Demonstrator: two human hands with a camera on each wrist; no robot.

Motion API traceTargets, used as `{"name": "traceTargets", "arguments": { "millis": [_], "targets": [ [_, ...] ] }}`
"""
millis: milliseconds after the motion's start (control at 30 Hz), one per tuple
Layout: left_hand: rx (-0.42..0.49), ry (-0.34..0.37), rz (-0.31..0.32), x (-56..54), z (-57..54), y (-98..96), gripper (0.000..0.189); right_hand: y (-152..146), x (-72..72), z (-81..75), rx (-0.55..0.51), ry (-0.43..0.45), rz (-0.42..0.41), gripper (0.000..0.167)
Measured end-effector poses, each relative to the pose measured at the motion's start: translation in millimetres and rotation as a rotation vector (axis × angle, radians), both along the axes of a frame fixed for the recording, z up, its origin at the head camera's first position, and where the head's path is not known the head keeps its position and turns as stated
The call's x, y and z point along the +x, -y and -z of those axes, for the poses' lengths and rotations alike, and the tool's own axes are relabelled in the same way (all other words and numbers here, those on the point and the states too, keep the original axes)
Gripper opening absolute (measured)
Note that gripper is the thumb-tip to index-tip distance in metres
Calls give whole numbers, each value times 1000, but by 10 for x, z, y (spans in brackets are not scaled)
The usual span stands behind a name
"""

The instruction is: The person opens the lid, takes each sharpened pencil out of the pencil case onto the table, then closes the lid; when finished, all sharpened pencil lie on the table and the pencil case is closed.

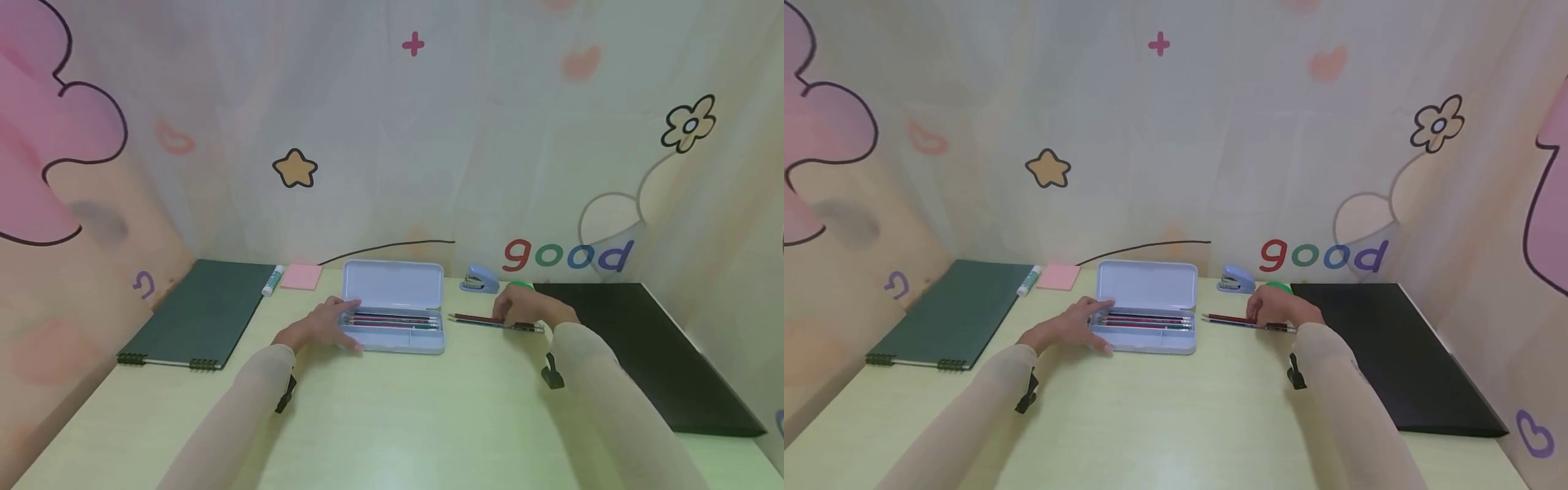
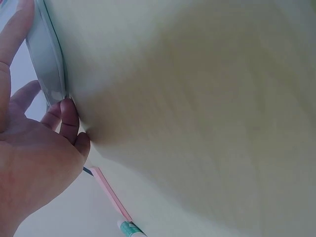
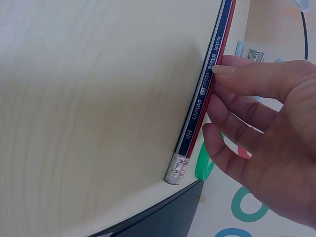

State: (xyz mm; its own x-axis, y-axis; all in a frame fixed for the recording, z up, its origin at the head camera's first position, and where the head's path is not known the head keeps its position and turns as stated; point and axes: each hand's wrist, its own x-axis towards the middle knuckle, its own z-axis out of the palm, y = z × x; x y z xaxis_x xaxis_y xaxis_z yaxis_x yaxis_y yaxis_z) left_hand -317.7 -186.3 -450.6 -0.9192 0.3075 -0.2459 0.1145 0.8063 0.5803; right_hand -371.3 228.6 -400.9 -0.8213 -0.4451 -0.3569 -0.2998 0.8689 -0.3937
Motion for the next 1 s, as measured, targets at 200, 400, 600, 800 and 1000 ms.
{"name": "traceTargets", "arguments": {
  "millis": [200, 400, 600, 800, 1000],
  "targets": [
    [14, 21, -13, 6, 31, -9, 104, 48, -11, 42, -10, -15, -1, 19],
    [21, 18, -24, 13, 23, -7, 103, 254, -25, -13, -7, -73, 5, 27],
    [4, 11, -23, 25, -1, -6, 103, 562, -13, -68, -42, -117, -13, 28],
    [1, 13, -20, 32, -24, -24, 103, 811, 10, -109, -61, -133, -68, 28],
    [-8, 14, -26, 28, -13, -29, 101, 1008, 78, -147, -125, -99, -93, 30]
  ]
}}
